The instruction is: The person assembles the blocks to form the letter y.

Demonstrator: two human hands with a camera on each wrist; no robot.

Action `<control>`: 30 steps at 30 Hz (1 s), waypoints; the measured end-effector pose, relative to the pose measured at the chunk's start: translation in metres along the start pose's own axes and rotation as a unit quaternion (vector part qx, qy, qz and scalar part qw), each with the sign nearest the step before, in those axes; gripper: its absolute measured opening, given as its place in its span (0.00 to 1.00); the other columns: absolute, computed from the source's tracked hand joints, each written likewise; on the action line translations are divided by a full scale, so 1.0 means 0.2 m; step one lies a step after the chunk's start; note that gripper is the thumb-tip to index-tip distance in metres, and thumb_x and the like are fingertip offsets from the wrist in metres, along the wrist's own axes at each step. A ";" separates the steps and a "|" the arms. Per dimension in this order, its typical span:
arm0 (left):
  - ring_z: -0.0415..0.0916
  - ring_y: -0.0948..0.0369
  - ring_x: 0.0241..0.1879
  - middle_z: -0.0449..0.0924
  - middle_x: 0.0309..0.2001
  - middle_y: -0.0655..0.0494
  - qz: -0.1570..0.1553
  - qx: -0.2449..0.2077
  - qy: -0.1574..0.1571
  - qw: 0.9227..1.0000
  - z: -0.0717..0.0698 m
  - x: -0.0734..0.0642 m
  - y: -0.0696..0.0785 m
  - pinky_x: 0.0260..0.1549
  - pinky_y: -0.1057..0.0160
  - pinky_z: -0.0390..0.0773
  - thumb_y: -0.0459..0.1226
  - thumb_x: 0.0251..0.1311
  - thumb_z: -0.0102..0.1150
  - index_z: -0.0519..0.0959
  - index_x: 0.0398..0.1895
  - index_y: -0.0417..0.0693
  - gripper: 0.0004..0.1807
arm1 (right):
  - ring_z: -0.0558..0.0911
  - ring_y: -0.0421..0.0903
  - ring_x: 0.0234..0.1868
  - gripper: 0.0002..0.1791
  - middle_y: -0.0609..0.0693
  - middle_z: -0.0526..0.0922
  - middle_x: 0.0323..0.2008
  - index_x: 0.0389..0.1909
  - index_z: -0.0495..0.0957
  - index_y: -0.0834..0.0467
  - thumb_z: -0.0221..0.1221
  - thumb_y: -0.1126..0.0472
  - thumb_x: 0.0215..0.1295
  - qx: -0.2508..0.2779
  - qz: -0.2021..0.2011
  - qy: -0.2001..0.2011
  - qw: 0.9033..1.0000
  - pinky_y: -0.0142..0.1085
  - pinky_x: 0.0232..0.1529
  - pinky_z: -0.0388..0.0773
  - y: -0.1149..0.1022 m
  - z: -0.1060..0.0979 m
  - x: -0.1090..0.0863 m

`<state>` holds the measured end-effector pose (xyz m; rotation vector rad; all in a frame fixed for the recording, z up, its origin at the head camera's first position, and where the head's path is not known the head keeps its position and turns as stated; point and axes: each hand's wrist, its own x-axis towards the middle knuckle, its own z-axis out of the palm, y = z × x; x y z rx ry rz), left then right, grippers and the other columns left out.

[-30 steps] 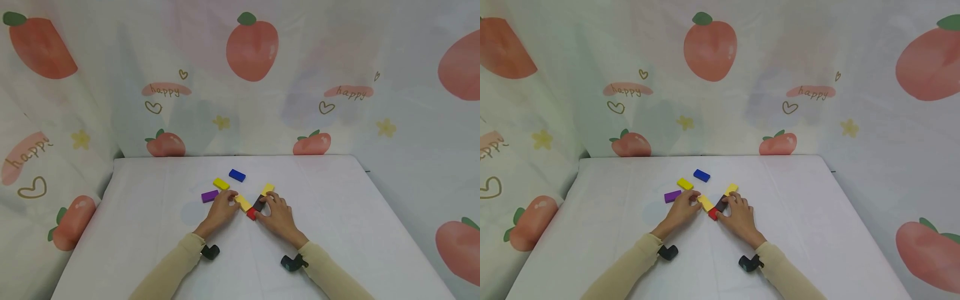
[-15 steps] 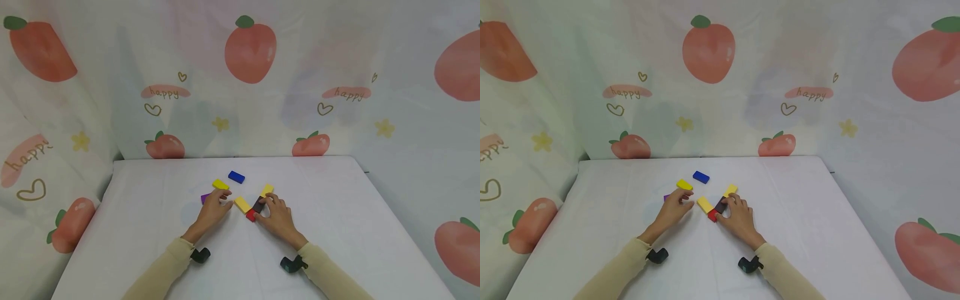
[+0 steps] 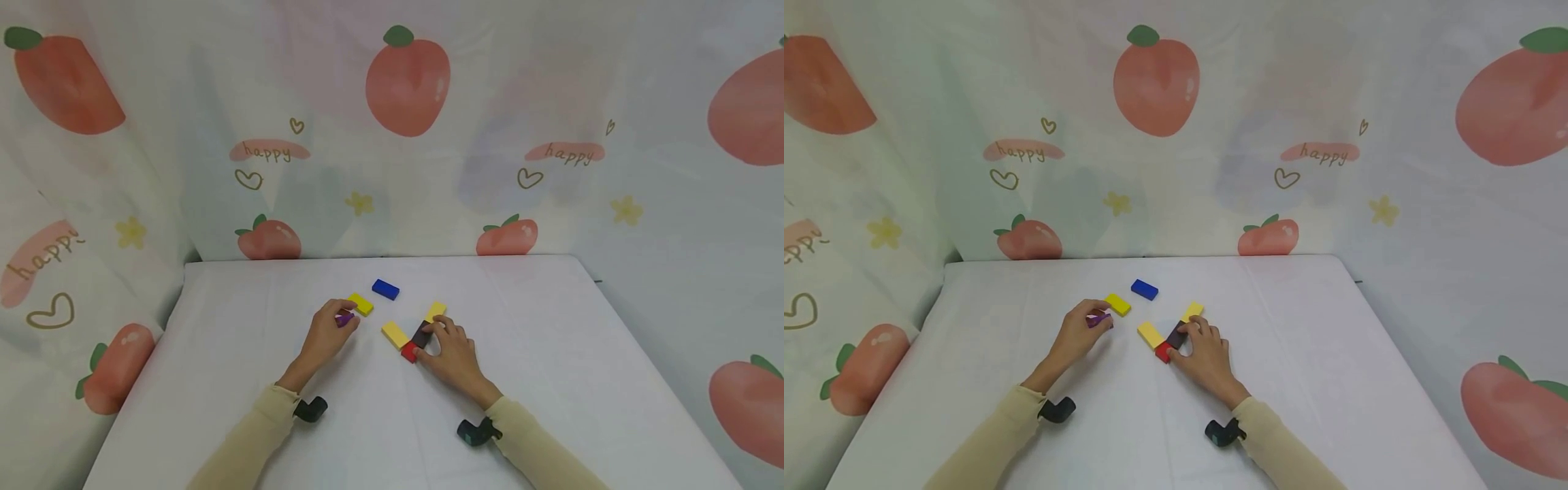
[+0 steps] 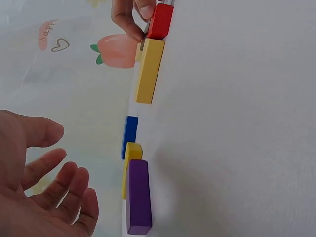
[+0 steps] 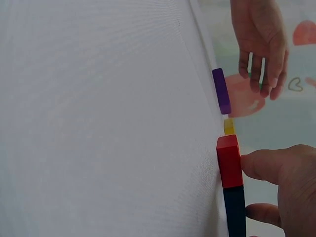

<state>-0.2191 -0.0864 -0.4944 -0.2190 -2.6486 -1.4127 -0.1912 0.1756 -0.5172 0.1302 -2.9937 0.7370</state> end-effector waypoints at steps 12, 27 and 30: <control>0.75 0.54 0.55 0.78 0.53 0.52 -0.046 0.004 0.001 0.999 -0.03 0.12 -0.06 0.60 0.51 0.74 0.41 0.64 0.62 0.77 0.55 0.48 0.17 | 0.68 0.59 0.65 0.26 0.54 0.67 0.68 0.55 0.76 0.50 0.68 0.45 0.56 0.004 -0.005 0.002 1.000 0.57 0.55 0.67 0.00 0.00 0.00; 0.73 0.53 0.60 0.77 0.57 0.51 -0.060 0.021 -0.012 0.998 0.08 0.29 -0.06 0.64 0.48 0.70 0.42 0.64 0.63 0.76 0.58 0.51 0.20 | 0.70 0.58 0.63 0.26 0.53 0.68 0.67 0.55 0.77 0.49 0.67 0.45 0.56 -0.003 -0.004 0.003 1.000 0.55 0.54 0.68 0.01 0.01 0.00; 0.72 0.52 0.61 0.76 0.58 0.51 -0.055 0.025 -0.025 0.998 0.09 0.32 -0.06 0.65 0.48 0.70 0.43 0.64 0.62 0.75 0.60 0.51 0.22 | 0.70 0.58 0.63 0.27 0.53 0.68 0.67 0.55 0.77 0.49 0.68 0.45 0.56 -0.001 -0.006 0.002 1.000 0.56 0.53 0.68 0.01 0.01 0.00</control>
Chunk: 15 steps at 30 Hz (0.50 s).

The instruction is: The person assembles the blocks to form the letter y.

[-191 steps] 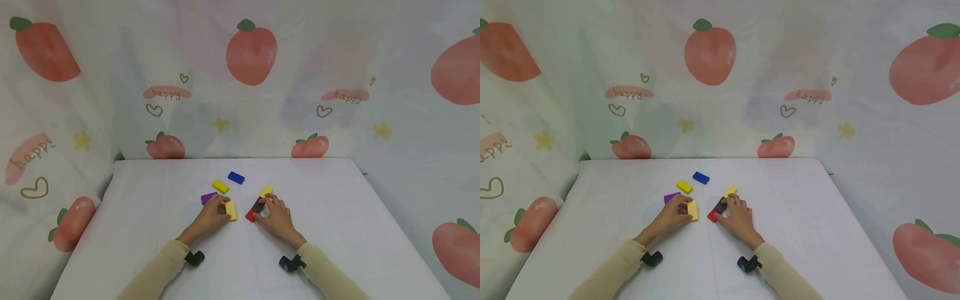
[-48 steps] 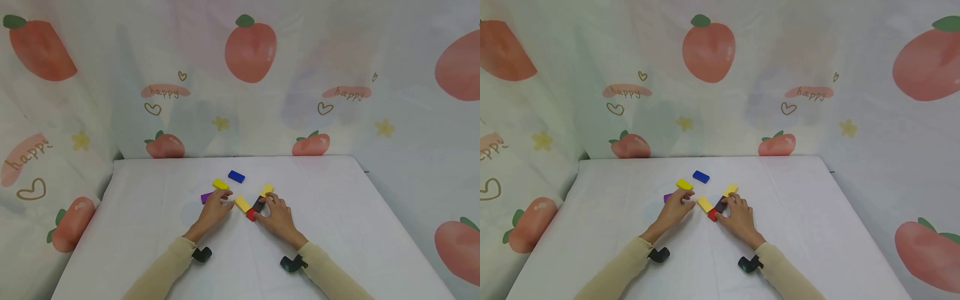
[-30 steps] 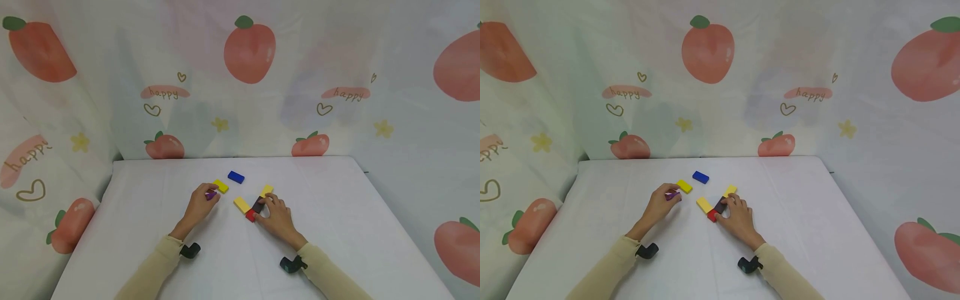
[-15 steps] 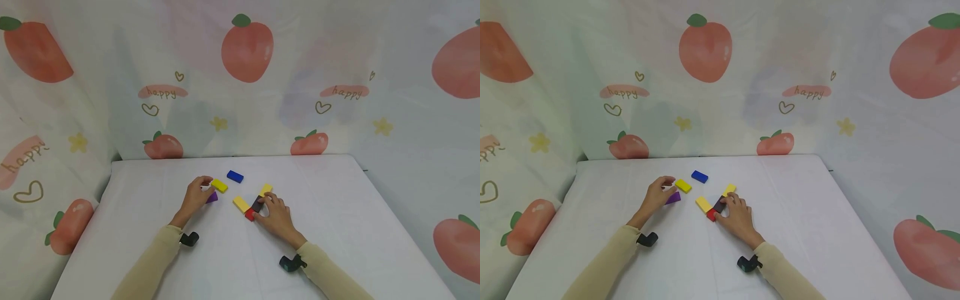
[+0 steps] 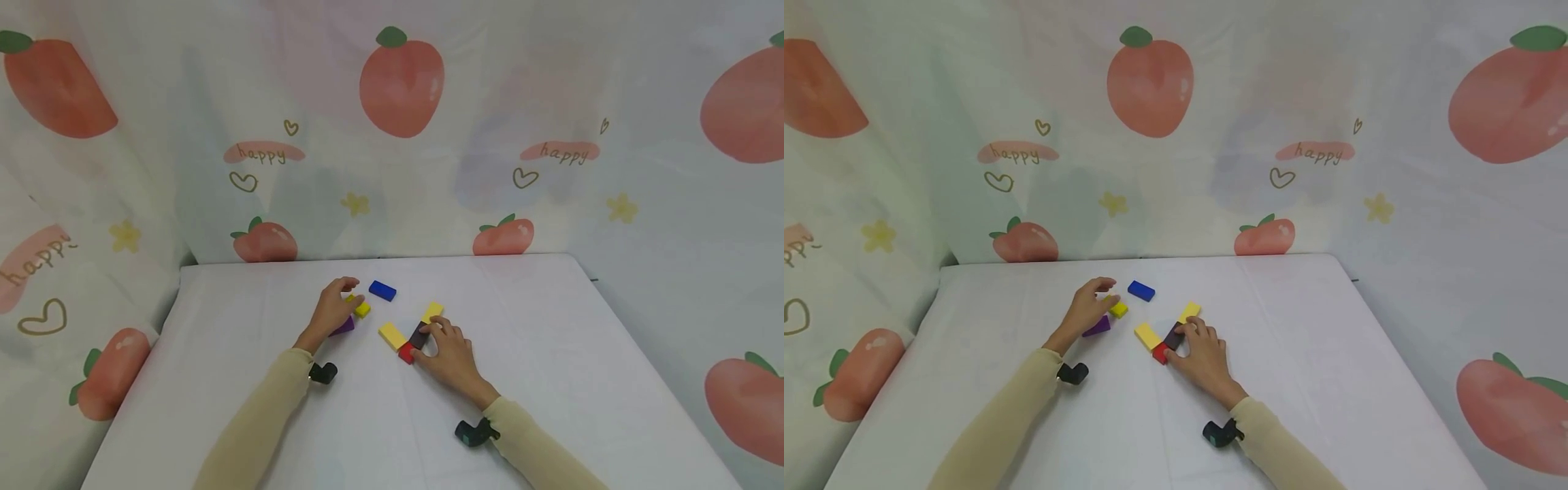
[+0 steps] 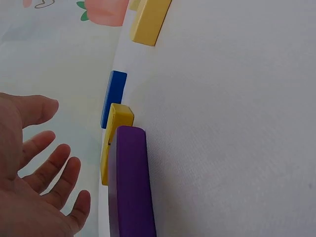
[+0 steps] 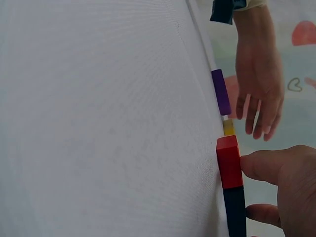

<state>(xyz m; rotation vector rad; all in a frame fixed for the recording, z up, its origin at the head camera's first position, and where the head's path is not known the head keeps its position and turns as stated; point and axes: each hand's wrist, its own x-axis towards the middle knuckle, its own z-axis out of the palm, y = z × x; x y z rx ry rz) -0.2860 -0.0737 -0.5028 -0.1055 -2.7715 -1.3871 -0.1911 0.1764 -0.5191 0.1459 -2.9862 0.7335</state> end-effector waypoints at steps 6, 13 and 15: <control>0.71 0.51 0.62 0.75 0.60 0.49 -0.004 0.010 -0.019 1.000 0.02 0.04 0.00 0.64 0.49 0.71 0.44 0.64 0.63 0.74 0.61 0.50 0.23 | 0.70 0.58 0.63 0.26 0.54 0.68 0.67 0.54 0.77 0.50 0.67 0.45 0.56 -0.001 -0.005 0.002 1.000 0.56 0.53 0.68 0.00 0.00 0.00; 0.70 0.49 0.60 0.74 0.60 0.47 -0.034 0.092 -0.025 0.995 0.04 0.04 -0.01 0.63 0.46 0.69 0.48 0.60 0.65 0.73 0.62 0.49 0.28 | 0.70 0.59 0.63 0.26 0.54 0.69 0.67 0.54 0.77 0.49 0.67 0.44 0.56 0.002 -0.005 0.005 1.000 0.56 0.54 0.68 0.00 0.00 0.00; 0.69 0.48 0.59 0.74 0.60 0.46 -0.042 0.122 -0.020 0.991 0.04 0.04 -0.01 0.62 0.45 0.68 0.50 0.58 0.66 0.73 0.62 0.47 0.31 | 0.70 0.59 0.63 0.26 0.54 0.69 0.67 0.54 0.77 0.49 0.67 0.44 0.56 0.003 -0.005 0.005 1.000 0.56 0.54 0.68 0.00 -0.01 0.00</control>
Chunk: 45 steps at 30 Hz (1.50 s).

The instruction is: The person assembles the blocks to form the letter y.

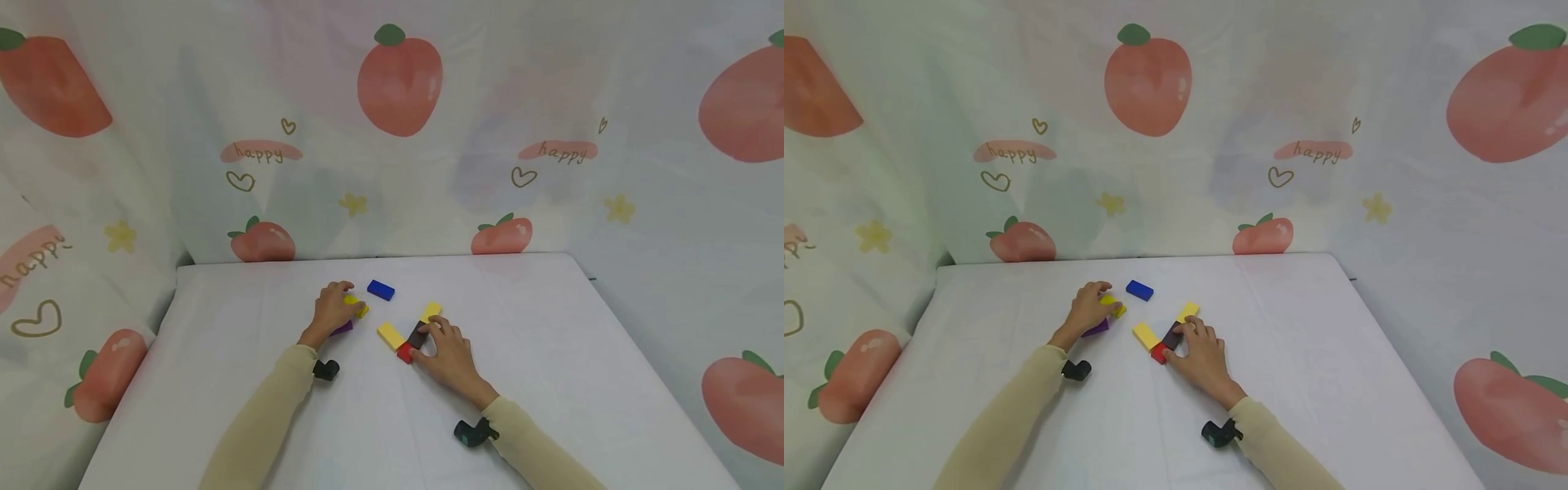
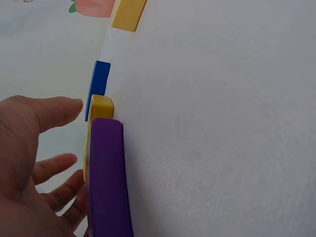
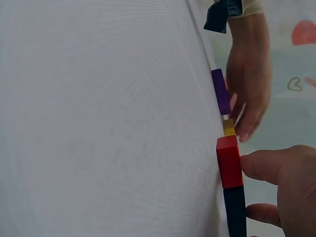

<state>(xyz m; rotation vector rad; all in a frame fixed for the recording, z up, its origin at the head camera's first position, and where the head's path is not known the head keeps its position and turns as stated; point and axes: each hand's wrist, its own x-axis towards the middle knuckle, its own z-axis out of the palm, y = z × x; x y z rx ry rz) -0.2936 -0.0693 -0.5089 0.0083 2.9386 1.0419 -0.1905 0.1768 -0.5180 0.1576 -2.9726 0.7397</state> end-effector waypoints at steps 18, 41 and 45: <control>0.76 0.51 0.51 0.79 0.53 0.46 -0.006 -0.047 0.028 0.998 0.02 -0.03 -0.02 0.57 0.51 0.73 0.44 0.57 0.69 0.77 0.57 0.43 0.27 | 0.69 0.58 0.64 0.26 0.53 0.68 0.68 0.55 0.77 0.49 0.66 0.43 0.57 0.002 -0.001 -0.008 1.000 0.55 0.54 0.68 0.01 0.00 0.00; 0.80 0.53 0.47 0.80 0.52 0.47 -0.017 -0.195 0.036 0.980 0.05 -0.03 -0.03 0.48 0.56 0.83 0.36 0.60 0.66 0.79 0.54 0.46 0.18 | 0.70 0.58 0.63 0.26 0.53 0.68 0.67 0.54 0.77 0.49 0.66 0.43 0.57 -0.002 0.001 -0.001 1.000 0.55 0.54 0.68 0.01 0.00 0.00; 0.80 0.54 0.47 0.80 0.52 0.48 -0.026 -0.196 0.034 0.980 0.05 -0.04 -0.03 0.47 0.57 0.83 0.37 0.60 0.67 0.79 0.53 0.47 0.18 | 0.70 0.58 0.64 0.26 0.53 0.68 0.67 0.54 0.77 0.49 0.66 0.43 0.57 -0.003 0.001 0.000 1.000 0.55 0.53 0.68 0.00 0.00 0.00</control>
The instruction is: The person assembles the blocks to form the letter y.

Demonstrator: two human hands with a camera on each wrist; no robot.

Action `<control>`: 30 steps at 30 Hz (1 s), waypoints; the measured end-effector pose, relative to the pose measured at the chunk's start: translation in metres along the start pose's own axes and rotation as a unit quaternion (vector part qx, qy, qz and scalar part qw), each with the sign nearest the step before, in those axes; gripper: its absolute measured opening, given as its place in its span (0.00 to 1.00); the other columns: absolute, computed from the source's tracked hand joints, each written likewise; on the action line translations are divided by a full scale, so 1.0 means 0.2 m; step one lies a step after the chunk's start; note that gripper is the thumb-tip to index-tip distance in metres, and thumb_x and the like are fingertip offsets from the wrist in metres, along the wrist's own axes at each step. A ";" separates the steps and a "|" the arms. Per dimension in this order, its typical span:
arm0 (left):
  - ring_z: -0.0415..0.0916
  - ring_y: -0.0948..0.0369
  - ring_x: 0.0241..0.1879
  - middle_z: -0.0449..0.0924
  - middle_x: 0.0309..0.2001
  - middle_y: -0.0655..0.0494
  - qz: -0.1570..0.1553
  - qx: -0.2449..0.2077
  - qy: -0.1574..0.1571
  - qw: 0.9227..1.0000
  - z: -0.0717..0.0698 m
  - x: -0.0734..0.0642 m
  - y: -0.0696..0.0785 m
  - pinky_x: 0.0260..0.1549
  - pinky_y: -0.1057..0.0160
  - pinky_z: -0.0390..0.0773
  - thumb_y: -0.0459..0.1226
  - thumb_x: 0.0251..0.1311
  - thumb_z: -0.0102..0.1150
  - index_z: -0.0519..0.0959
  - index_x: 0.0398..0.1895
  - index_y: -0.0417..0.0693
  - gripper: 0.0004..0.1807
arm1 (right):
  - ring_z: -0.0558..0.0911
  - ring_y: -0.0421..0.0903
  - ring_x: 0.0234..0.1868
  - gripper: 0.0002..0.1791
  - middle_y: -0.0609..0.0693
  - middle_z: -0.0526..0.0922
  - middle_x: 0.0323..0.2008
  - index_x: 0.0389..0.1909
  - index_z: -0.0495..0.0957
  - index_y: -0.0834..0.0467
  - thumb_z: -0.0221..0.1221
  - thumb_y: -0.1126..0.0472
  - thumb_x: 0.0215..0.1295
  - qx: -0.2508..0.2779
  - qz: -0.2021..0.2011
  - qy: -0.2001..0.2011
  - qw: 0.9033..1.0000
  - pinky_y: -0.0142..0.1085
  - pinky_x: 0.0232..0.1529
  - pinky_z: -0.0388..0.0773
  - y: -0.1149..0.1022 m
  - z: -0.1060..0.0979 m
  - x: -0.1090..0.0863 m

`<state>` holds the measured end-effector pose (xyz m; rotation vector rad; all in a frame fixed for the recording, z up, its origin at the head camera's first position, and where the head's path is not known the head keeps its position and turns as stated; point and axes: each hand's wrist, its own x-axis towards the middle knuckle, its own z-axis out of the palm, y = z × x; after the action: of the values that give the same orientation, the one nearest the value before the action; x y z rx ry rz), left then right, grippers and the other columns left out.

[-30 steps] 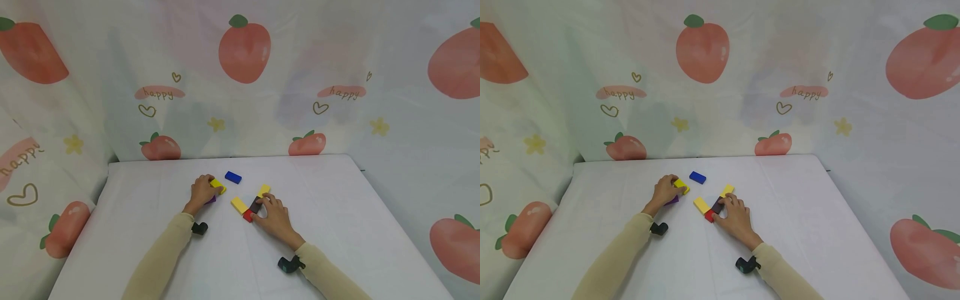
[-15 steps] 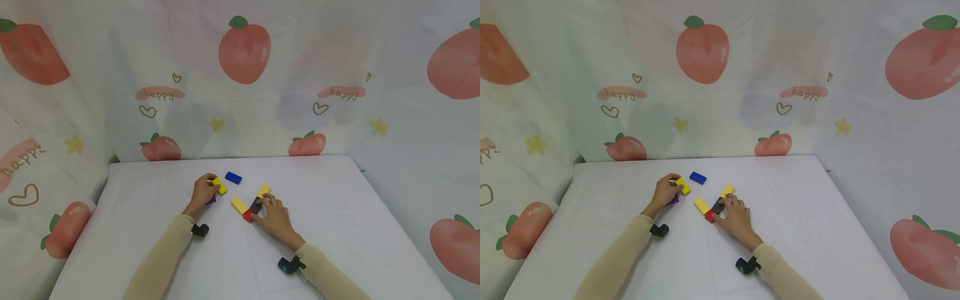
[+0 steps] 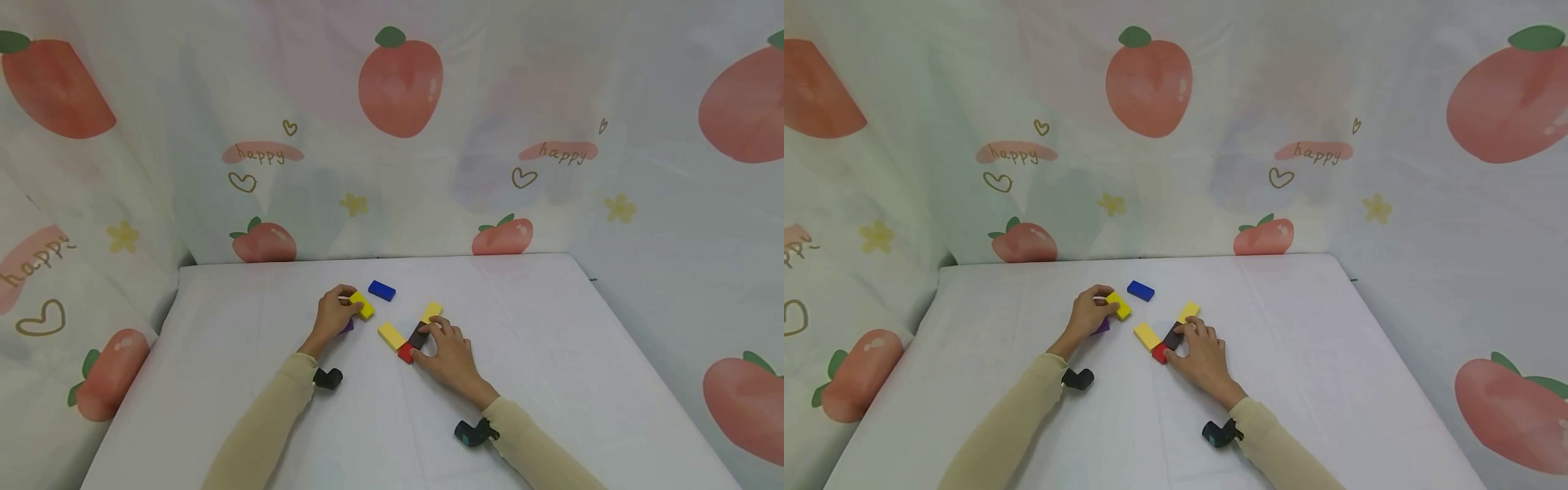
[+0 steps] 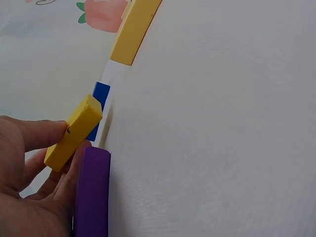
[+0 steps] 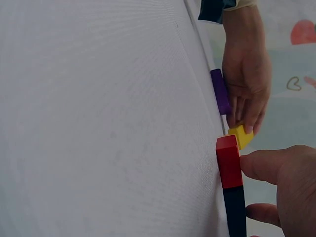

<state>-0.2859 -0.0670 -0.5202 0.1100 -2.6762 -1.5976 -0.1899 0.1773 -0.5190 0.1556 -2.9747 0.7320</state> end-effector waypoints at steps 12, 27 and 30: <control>0.78 0.56 0.43 0.80 0.51 0.51 0.016 -0.008 0.002 1.000 0.02 -0.04 0.04 0.40 0.62 0.83 0.36 0.58 0.68 0.79 0.51 0.48 0.17 | 0.68 0.58 0.65 0.26 0.53 0.67 0.68 0.54 0.76 0.49 0.66 0.44 0.57 0.003 0.006 -0.006 1.000 0.55 0.55 0.67 0.00 0.00 0.01; 0.79 0.57 0.41 0.81 0.49 0.48 0.035 0.004 0.000 0.999 0.06 -0.09 0.08 0.41 0.62 0.83 0.33 0.57 0.68 0.79 0.48 0.45 0.15 | 0.68 0.59 0.64 0.26 0.53 0.67 0.68 0.55 0.76 0.49 0.67 0.44 0.57 0.011 0.005 -0.007 1.000 0.56 0.56 0.66 -0.01 -0.01 0.00; 0.79 0.56 0.41 0.81 0.49 0.48 0.038 0.011 0.000 0.999 0.06 -0.10 0.08 0.42 0.61 0.83 0.33 0.57 0.68 0.79 0.48 0.45 0.15 | 0.69 0.59 0.64 0.26 0.53 0.67 0.68 0.55 0.77 0.49 0.67 0.44 0.56 0.012 0.004 -0.005 1.000 0.56 0.55 0.67 -0.01 -0.01 0.00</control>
<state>-0.2673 -0.0466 -0.5117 0.0064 -2.6637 -1.5482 -0.1895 0.1769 -0.5166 0.1500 -2.9781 0.7703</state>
